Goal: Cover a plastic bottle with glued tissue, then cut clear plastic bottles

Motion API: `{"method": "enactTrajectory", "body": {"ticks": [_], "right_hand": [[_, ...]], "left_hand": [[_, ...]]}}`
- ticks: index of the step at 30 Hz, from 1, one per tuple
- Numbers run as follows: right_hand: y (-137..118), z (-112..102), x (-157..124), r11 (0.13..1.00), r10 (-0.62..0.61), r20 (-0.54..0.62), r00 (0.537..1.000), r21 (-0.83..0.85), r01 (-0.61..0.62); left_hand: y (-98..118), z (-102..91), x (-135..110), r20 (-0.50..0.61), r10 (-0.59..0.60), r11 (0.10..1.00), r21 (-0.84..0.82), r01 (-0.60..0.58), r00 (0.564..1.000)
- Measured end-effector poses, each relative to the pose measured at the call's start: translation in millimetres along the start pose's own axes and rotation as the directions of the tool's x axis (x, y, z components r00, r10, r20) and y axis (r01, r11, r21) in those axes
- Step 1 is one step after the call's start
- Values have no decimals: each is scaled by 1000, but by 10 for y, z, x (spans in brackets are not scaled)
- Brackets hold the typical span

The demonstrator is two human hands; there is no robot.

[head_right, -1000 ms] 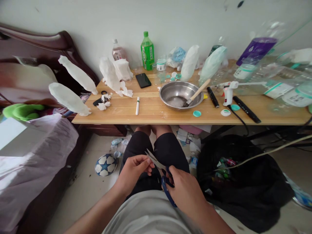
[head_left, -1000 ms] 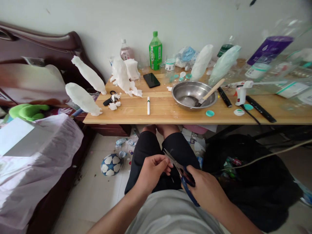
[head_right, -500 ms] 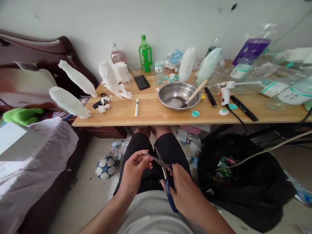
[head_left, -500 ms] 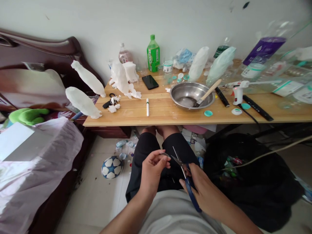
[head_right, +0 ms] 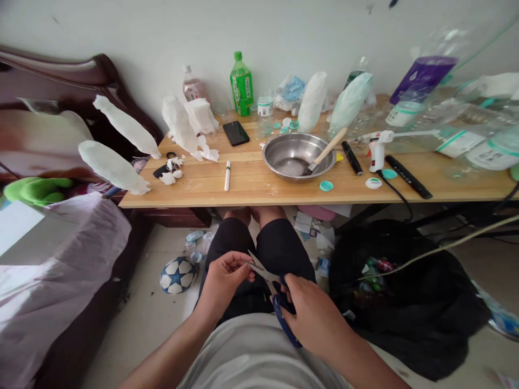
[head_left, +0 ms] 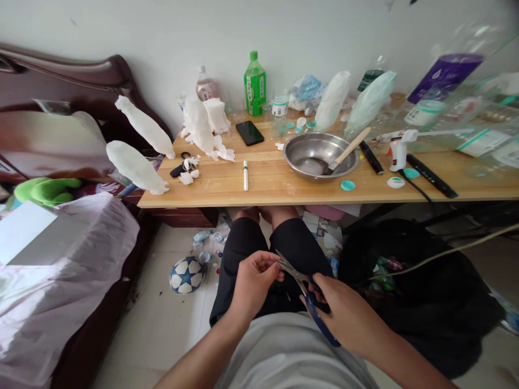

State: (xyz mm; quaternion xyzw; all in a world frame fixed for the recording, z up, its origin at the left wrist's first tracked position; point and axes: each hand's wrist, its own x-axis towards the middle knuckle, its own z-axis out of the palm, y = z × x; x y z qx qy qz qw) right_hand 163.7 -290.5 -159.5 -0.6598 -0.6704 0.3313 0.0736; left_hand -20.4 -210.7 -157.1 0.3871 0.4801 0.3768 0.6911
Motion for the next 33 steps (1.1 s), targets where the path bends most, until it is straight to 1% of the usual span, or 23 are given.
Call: {"method": "enactTrajectory", "body": {"ticks": [5,9,13,16,18,21,24,26,28,30,33], "right_hand": [[-22,-6,-12,986,81,-30,996,-143,-84],[-42,32,-35,980,116,-92,989,-151,-129],[-39,129,-13,981,158,-114,981,-94,-169],[-3,201,18,985,174,-110,979,4,-174],[36,235,22,983,174,-94,980,80,-167],[98,283,-1,974,135,-65,989,190,-120],[155,354,-8,958,85,-42,996,279,-70],[197,411,35,961,58,-68,996,276,-37],[258,466,129,975,24,-123,992,223,4],[358,513,267,987,-14,-184,983,152,43],[591,567,528,993,-92,-263,960,50,108]], "left_hand": [[-3,-6,-9,-43,-47,999,-29,46,998],[-33,-22,-21,-51,-71,997,-33,70,996],[-48,-24,-15,-47,-72,996,-49,69,996],[-63,-14,-15,-71,-50,996,-84,44,996],[-81,-4,-21,-74,-40,992,-123,30,996],[-114,10,-25,-57,-47,988,-152,38,997],[-138,-14,19,-70,-43,995,-97,36,997],[-136,-72,87,-105,-14,998,-57,8,994],[-116,-159,173,-152,38,999,-5,-39,988],[-85,-257,256,-187,100,991,106,-81,977],[-48,-377,334,-173,212,937,314,-150,962]]}}
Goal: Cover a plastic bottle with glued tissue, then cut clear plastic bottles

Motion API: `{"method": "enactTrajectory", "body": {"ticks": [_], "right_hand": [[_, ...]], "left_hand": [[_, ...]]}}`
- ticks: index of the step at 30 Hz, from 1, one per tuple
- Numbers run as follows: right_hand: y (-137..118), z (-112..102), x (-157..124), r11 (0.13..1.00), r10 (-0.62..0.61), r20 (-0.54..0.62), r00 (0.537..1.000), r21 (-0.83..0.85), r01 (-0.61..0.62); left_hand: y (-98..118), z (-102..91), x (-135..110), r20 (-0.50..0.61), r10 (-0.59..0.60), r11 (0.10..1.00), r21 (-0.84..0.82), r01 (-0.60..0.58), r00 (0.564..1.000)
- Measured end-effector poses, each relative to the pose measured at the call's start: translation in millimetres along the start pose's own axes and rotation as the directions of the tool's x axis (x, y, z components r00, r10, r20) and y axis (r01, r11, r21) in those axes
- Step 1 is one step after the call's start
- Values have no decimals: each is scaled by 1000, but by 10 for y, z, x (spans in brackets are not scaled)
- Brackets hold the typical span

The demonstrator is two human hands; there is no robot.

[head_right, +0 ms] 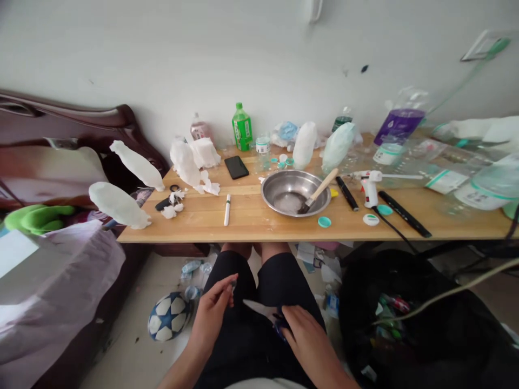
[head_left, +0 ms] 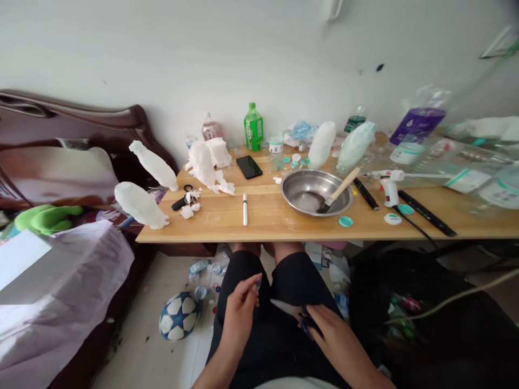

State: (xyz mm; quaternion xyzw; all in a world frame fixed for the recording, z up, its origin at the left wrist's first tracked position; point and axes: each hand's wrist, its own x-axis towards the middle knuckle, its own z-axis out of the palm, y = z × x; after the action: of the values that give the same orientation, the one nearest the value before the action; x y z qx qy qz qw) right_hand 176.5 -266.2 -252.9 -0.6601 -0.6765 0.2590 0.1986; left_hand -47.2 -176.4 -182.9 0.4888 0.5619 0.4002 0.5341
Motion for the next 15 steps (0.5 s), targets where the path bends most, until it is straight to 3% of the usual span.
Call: {"method": "enactTrajectory", "body": {"ticks": [3,8,12,15], "right_hand": [[298,77,252,994,-93,-45,995,-64,90],[562,148,792,983,-157,-63,986,-106,149],[556,194,1384,981,-180,-42,983,-74,177],[486,229,1827,987,-154,-74,985,-56,150]], "left_hand": [[4,-85,50,-11,91,991,97,-89,996],[171,-373,254,-221,88,982,185,-47,971],[503,-748,680,-337,149,927,376,-13,930],[761,-924,1071,-369,223,881,472,-24,902]]}}
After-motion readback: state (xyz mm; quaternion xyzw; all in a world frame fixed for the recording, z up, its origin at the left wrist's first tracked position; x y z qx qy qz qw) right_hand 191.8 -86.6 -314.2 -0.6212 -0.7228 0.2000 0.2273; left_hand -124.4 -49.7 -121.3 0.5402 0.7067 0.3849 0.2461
